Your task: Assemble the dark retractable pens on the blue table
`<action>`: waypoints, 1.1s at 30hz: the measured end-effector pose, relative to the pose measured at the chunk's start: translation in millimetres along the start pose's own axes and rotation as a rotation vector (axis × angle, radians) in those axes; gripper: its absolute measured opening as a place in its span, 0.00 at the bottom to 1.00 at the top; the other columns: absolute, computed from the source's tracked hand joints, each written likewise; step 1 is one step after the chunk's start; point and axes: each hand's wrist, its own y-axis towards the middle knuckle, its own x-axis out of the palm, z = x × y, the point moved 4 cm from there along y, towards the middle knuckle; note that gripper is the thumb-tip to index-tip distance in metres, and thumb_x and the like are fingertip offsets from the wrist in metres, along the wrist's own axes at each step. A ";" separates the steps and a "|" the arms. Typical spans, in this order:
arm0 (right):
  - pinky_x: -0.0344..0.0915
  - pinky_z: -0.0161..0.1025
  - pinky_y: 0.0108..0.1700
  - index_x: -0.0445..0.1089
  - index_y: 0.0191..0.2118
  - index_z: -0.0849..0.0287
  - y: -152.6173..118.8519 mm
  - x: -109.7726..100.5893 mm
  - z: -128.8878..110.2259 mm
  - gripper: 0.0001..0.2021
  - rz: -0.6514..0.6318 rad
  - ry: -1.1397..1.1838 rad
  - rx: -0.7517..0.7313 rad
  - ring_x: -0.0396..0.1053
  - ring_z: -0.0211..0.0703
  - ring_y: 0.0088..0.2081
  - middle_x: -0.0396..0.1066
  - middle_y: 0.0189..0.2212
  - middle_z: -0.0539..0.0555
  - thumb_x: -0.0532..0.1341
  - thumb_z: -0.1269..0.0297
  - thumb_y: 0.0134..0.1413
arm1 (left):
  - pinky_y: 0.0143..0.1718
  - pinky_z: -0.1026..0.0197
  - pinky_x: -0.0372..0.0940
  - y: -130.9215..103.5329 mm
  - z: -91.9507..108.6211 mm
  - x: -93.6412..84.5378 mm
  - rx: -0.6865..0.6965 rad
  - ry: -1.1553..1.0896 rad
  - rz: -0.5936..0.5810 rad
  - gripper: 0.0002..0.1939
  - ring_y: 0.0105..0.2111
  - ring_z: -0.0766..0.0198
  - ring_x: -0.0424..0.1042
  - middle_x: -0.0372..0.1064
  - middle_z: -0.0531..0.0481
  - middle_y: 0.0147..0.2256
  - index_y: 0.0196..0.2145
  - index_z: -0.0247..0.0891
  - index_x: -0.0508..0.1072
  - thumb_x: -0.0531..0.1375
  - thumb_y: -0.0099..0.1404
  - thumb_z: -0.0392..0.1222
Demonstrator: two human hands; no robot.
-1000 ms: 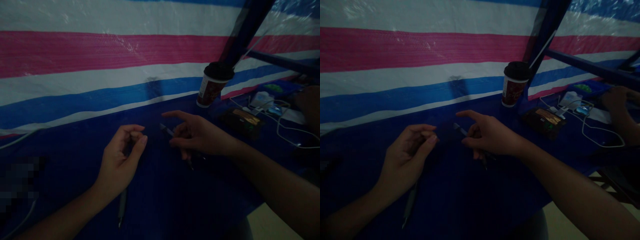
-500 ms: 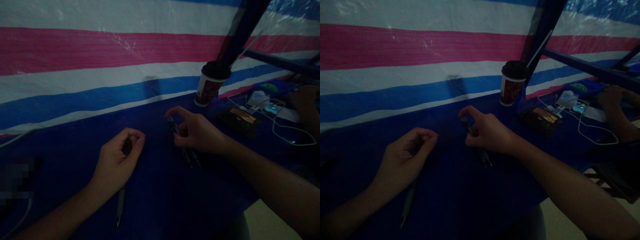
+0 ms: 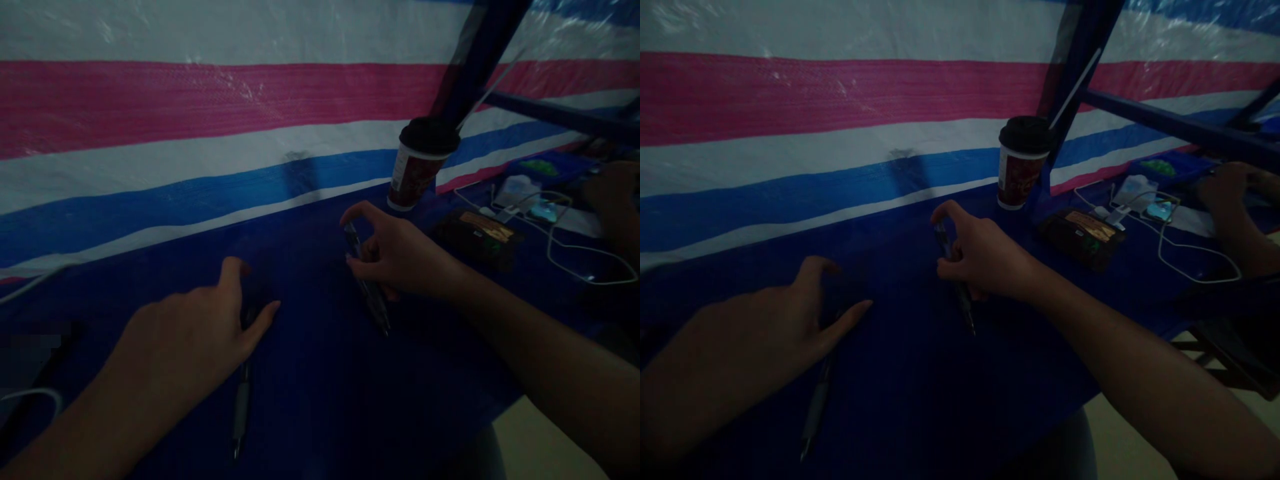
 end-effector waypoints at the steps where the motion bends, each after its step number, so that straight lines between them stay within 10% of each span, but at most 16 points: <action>1: 0.55 0.29 0.13 0.57 0.60 0.54 -0.3 -0.8 0.0 0.26 -0.014 -0.003 0.011 0.65 0.36 0.11 0.67 0.16 0.37 0.65 0.68 0.58 | 0.16 0.61 0.38 -2.4 0.3 2.6 0.026 -0.050 -0.059 0.17 0.09 0.61 0.56 0.58 0.58 0.13 0.34 0.46 0.69 0.66 0.58 0.60; 7: 0.56 0.29 0.14 0.57 0.60 0.56 -0.3 -5.0 0.6 0.27 -0.041 -0.083 0.033 0.66 0.36 0.11 0.67 0.16 0.37 0.66 0.68 0.58 | 0.17 0.62 0.56 -5.0 15.3 22.8 0.173 -0.428 -0.294 0.10 0.17 0.60 0.71 0.71 0.54 0.21 0.42 0.43 0.71 0.57 0.68 0.50; 14: 0.58 0.29 0.15 0.55 0.64 0.56 3.9 -9.7 7.6 0.31 -0.075 -0.187 0.060 0.69 0.38 0.13 0.69 0.17 0.39 0.66 0.67 0.57 | 0.16 0.68 0.63 7.7 25.8 46.2 -0.105 -1.014 -0.285 0.08 0.16 0.68 0.68 0.67 0.59 0.21 0.43 0.40 0.68 0.59 0.69 0.45; 33: 0.58 0.32 0.17 0.55 0.63 0.58 5.5 -17.3 14.7 0.29 -0.093 -0.306 0.098 0.70 0.40 0.13 0.68 0.15 0.39 0.67 0.63 0.62 | 0.15 0.71 0.65 11.4 27.6 43.0 -0.133 -1.165 -0.178 0.07 0.15 0.70 0.67 0.69 0.59 0.19 0.43 0.37 0.68 0.60 0.69 0.41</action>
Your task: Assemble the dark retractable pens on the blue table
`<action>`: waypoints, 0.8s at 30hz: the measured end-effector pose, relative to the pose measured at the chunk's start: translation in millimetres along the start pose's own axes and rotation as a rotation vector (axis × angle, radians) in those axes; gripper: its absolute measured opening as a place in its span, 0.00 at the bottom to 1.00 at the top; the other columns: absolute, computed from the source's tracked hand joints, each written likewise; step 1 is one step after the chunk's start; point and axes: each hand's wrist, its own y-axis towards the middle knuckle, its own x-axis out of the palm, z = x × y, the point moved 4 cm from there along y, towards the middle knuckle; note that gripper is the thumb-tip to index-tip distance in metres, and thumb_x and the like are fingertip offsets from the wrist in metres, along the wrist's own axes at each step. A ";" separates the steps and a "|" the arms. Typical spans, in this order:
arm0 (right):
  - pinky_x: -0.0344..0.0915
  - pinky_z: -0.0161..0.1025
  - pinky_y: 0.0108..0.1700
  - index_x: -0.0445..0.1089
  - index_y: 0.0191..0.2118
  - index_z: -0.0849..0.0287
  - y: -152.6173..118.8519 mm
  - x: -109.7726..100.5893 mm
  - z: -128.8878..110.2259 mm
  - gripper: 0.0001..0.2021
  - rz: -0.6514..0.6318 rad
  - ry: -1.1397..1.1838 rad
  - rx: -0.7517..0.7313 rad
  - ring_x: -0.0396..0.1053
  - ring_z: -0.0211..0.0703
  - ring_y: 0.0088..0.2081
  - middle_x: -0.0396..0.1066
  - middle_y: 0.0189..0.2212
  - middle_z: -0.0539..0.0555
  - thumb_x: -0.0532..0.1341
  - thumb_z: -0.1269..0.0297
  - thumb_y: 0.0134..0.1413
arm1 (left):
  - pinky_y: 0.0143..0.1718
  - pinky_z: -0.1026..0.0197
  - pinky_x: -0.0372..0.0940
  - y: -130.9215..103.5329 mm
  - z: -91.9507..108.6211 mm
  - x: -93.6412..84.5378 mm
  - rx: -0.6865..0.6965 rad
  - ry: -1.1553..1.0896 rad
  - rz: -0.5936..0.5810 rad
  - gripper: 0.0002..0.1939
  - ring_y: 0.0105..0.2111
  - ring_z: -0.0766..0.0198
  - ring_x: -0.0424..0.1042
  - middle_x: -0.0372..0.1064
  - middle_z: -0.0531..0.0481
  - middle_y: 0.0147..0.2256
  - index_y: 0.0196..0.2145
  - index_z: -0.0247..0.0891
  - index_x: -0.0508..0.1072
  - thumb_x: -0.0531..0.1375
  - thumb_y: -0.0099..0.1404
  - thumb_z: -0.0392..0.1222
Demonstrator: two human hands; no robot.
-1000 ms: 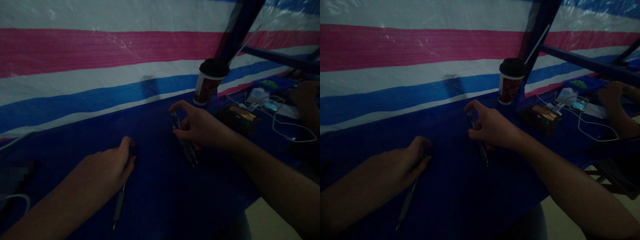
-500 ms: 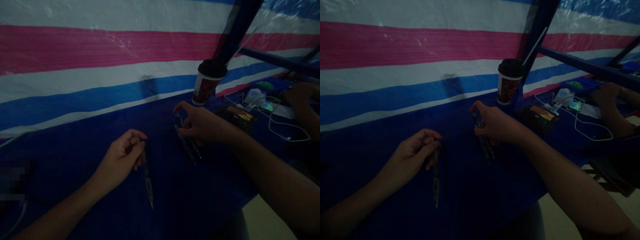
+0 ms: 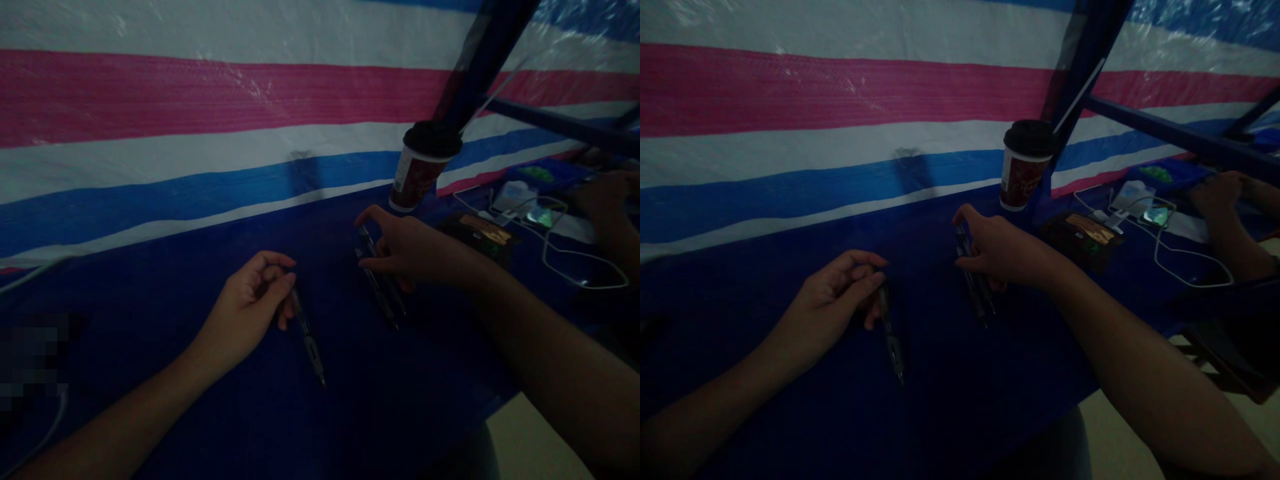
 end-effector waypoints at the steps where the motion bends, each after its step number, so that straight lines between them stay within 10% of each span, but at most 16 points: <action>1: 0.58 0.33 0.17 0.56 0.62 0.59 -0.1 -2.2 1.5 0.28 0.014 -0.012 0.004 0.70 0.41 0.14 0.69 0.15 0.40 0.67 0.61 0.63 | 0.15 0.70 0.65 -0.2 -0.4 0.1 0.001 -0.003 -0.001 0.07 0.15 0.70 0.67 0.69 0.59 0.19 0.43 0.37 0.68 0.60 0.70 0.41; 24: 0.68 0.37 0.22 0.58 0.64 0.59 -3.3 -2.0 12.8 0.27 -0.219 -0.069 0.190 0.74 0.45 0.19 0.76 0.23 0.50 0.63 0.53 0.66 | 0.17 0.68 0.67 1.1 -5.1 -0.9 -0.042 -0.054 -0.029 0.09 0.16 0.68 0.70 0.72 0.55 0.21 0.43 0.35 0.72 0.61 0.68 0.42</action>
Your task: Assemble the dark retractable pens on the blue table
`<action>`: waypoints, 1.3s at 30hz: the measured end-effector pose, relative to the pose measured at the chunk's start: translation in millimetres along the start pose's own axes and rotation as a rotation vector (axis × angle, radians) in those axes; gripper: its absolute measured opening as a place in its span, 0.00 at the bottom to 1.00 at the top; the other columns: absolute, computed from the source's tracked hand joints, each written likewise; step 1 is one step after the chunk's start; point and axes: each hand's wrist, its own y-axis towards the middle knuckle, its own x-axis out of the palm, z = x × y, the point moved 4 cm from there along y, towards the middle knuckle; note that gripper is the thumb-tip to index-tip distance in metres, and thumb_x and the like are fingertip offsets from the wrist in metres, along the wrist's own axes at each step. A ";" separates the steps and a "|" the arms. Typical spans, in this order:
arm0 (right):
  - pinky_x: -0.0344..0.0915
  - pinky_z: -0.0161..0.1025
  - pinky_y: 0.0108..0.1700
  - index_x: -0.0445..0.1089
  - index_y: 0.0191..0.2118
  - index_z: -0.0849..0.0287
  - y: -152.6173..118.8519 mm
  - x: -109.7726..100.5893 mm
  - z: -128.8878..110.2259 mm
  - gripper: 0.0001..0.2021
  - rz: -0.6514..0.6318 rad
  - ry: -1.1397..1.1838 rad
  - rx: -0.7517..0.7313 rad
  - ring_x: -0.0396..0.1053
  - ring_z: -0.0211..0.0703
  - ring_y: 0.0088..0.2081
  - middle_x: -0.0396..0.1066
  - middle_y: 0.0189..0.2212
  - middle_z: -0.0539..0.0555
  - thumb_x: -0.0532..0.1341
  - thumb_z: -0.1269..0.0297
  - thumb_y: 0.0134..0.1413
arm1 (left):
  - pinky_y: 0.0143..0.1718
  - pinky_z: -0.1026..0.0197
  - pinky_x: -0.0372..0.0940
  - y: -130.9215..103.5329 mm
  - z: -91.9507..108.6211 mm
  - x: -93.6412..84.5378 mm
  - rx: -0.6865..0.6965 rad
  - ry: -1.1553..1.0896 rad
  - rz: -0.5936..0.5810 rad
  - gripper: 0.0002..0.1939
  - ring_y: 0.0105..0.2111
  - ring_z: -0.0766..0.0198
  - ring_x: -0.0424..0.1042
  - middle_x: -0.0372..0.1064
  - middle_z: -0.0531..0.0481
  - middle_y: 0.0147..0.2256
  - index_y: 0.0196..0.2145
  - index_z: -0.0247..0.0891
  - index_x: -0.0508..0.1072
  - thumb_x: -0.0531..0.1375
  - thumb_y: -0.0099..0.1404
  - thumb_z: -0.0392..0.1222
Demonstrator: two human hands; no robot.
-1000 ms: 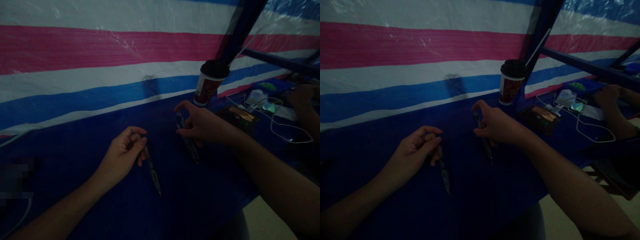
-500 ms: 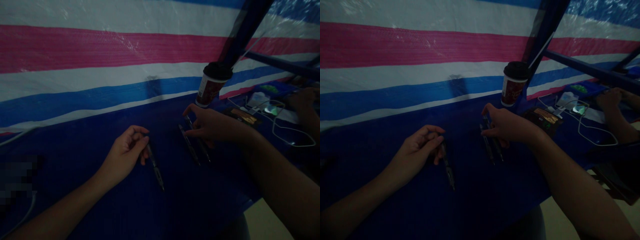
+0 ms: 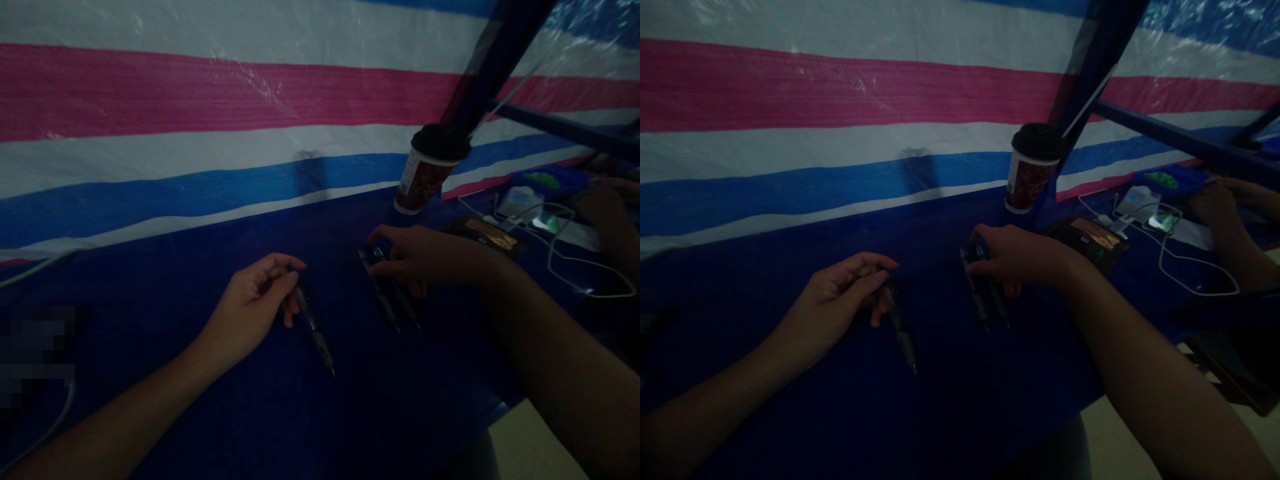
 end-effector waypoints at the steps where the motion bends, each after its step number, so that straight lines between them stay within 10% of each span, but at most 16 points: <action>1: 0.68 0.37 0.23 0.58 0.65 0.59 1.2 0.3 0.2 0.28 -0.002 0.009 -0.006 0.74 0.45 0.19 0.76 0.23 0.50 0.62 0.52 0.67 | 0.18 0.68 0.68 0.1 0.2 -0.2 -0.003 -0.015 0.003 0.09 0.17 0.68 0.71 0.73 0.55 0.21 0.42 0.35 0.72 0.62 0.68 0.43; 6: 0.65 0.36 0.25 0.59 0.65 0.59 8.4 -2.7 -0.3 0.26 0.095 0.053 -0.097 0.74 0.43 0.22 0.77 0.28 0.50 0.60 0.51 0.68 | 0.25 0.65 0.75 0.1 2.5 -1.9 0.010 -0.118 0.050 0.09 0.22 0.65 0.77 0.77 0.52 0.25 0.40 0.35 0.73 0.65 0.66 0.42; 11: 0.60 0.37 0.31 0.73 0.41 0.61 -5.5 -11.5 -19.7 0.20 0.489 -0.064 -0.262 0.72 0.42 0.30 0.74 0.29 0.52 0.59 0.46 0.67 | 0.31 0.64 0.78 -2.3 4.3 -4.5 0.059 -0.227 0.101 0.08 0.26 0.65 0.80 0.80 0.51 0.29 0.39 0.36 0.74 0.67 0.67 0.42; 17: 0.57 0.36 0.30 0.72 0.38 0.59 -21.2 31.4 -50.1 0.19 0.038 -0.142 -0.399 0.69 0.39 0.27 0.74 0.29 0.51 0.56 0.48 0.71 | 0.33 0.63 0.78 -2.3 3.3 -8.0 0.106 -0.235 0.170 0.11 0.29 0.63 0.82 0.81 0.49 0.30 0.37 0.38 0.73 0.69 0.68 0.47; 31: 0.54 0.34 0.28 0.69 0.30 0.60 -24.0 15.9 -43.5 0.25 -0.043 0.066 -0.494 0.60 0.33 0.21 0.61 0.19 0.44 0.51 0.48 0.73 | 0.19 0.68 0.56 -13.5 19.2 2.7 0.296 0.374 -0.079 0.12 0.19 0.71 0.62 0.67 0.57 0.23 0.31 0.39 0.76 0.59 0.72 0.43; 35: 0.54 0.35 0.27 0.64 0.24 0.59 -19.6 22.3 -44.4 0.27 -0.043 0.082 -0.458 0.57 0.32 0.20 0.59 0.18 0.44 0.50 0.48 0.74 | 0.32 0.62 0.67 -24.3 21.2 18.2 0.510 0.724 -0.145 0.10 0.30 0.64 0.73 0.74 0.51 0.34 0.44 0.37 0.76 0.54 0.77 0.40; 39: 0.54 0.34 0.28 0.65 0.25 0.59 -25.5 30.4 -53.7 0.26 -0.049 0.025 -0.510 0.57 0.31 0.19 0.60 0.18 0.43 0.51 0.52 0.75 | 0.28 0.59 0.62 -33.8 22.0 25.6 0.711 1.018 -0.106 0.17 0.26 0.61 0.69 0.70 0.50 0.28 0.33 0.38 0.69 0.50 0.79 0.43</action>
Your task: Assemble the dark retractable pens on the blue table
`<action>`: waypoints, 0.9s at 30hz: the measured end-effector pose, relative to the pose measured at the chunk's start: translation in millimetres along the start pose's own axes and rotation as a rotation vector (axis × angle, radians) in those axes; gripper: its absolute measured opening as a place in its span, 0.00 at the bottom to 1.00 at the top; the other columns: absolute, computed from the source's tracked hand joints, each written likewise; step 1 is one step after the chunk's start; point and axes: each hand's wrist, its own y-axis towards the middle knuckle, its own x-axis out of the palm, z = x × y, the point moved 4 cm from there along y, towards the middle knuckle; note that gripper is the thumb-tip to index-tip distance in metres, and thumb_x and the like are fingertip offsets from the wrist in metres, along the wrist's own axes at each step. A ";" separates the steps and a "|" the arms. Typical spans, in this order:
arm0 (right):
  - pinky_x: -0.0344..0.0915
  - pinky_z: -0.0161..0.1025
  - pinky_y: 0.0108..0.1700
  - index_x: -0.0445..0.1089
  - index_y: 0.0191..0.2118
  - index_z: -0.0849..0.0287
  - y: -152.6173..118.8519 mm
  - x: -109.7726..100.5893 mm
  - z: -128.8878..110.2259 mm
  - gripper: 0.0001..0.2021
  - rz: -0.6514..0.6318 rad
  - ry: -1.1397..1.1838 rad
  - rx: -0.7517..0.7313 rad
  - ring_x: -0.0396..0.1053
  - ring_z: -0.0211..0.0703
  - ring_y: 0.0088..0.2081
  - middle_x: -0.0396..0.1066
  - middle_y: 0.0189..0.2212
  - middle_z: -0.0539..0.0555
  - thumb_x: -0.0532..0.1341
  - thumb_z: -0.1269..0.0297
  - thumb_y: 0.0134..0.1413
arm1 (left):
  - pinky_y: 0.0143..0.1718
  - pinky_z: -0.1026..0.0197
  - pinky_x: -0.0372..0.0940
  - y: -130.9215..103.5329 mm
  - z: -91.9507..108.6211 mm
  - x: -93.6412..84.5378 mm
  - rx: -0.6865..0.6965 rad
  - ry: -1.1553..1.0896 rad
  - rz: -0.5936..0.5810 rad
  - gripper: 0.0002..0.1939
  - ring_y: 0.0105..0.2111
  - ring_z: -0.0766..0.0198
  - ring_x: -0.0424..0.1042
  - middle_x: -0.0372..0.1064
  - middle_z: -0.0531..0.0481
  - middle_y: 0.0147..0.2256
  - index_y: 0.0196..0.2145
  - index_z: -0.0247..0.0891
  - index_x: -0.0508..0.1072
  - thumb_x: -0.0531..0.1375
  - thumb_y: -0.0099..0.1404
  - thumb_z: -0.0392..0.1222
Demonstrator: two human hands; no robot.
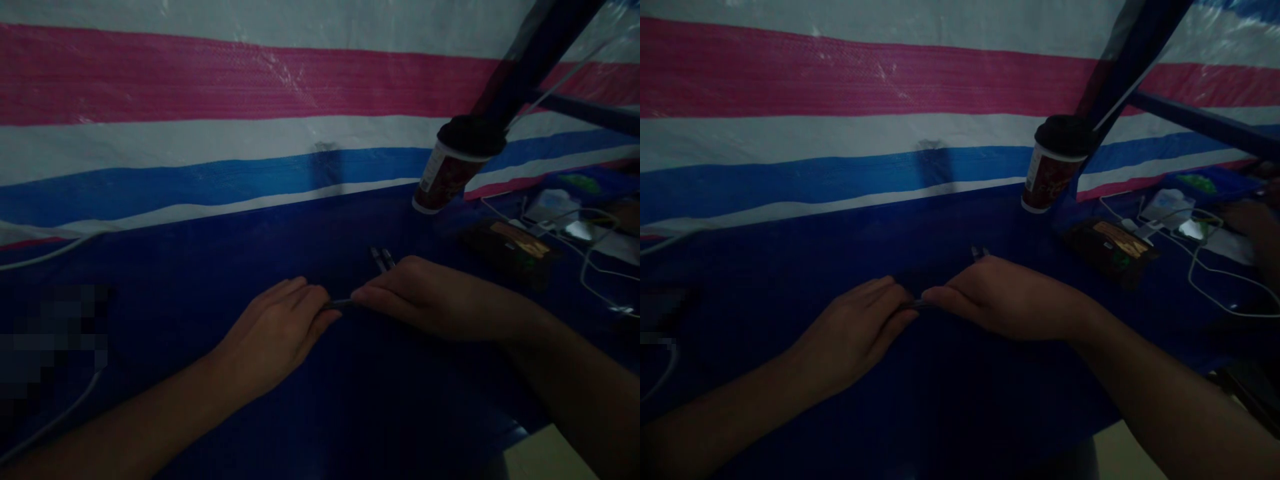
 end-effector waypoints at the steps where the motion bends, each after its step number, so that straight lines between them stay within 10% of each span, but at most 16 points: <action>1: 0.53 0.34 0.28 0.66 0.26 0.59 -1.0 2.1 -3.4 0.25 -0.014 -0.034 -0.027 0.58 0.31 0.19 0.62 0.18 0.43 0.51 0.53 0.75 | 0.26 0.59 0.60 -1.0 0.7 0.1 0.033 0.008 -0.011 0.19 0.24 0.62 0.67 0.68 0.51 0.25 0.31 0.39 0.67 0.48 0.80 0.43; 13: 0.48 0.37 0.26 0.70 0.30 0.60 -6.9 11.7 -12.8 0.20 -0.014 -0.429 -0.182 0.65 0.35 0.21 0.69 0.21 0.47 0.54 0.58 0.75 | 0.26 0.60 0.59 -5.2 -3.6 1.6 0.051 -0.245 -0.248 0.21 0.22 0.64 0.66 0.65 0.54 0.23 0.30 0.40 0.65 0.45 0.81 0.45; 22: 0.57 0.38 0.31 0.71 0.42 0.59 -6.6 14.4 -10.5 0.15 0.068 -0.513 -0.161 0.74 0.43 0.31 0.77 0.34 0.54 0.58 0.52 0.72 | 0.29 0.57 0.56 2.3 8.3 -8.6 0.117 0.205 0.034 0.21 0.23 0.63 0.67 0.70 0.51 0.24 0.30 0.39 0.70 0.50 0.81 0.47; 27: 0.46 0.37 0.25 0.68 0.37 0.59 -2.8 23.3 -11.4 0.17 -0.015 -0.559 -0.156 0.69 0.40 0.22 0.73 0.23 0.49 0.54 0.54 0.75 | 0.26 0.59 0.57 0.7 10.1 -3.9 0.035 -0.012 -0.141 0.23 0.20 0.64 0.66 0.67 0.53 0.21 0.28 0.40 0.67 0.47 0.81 0.45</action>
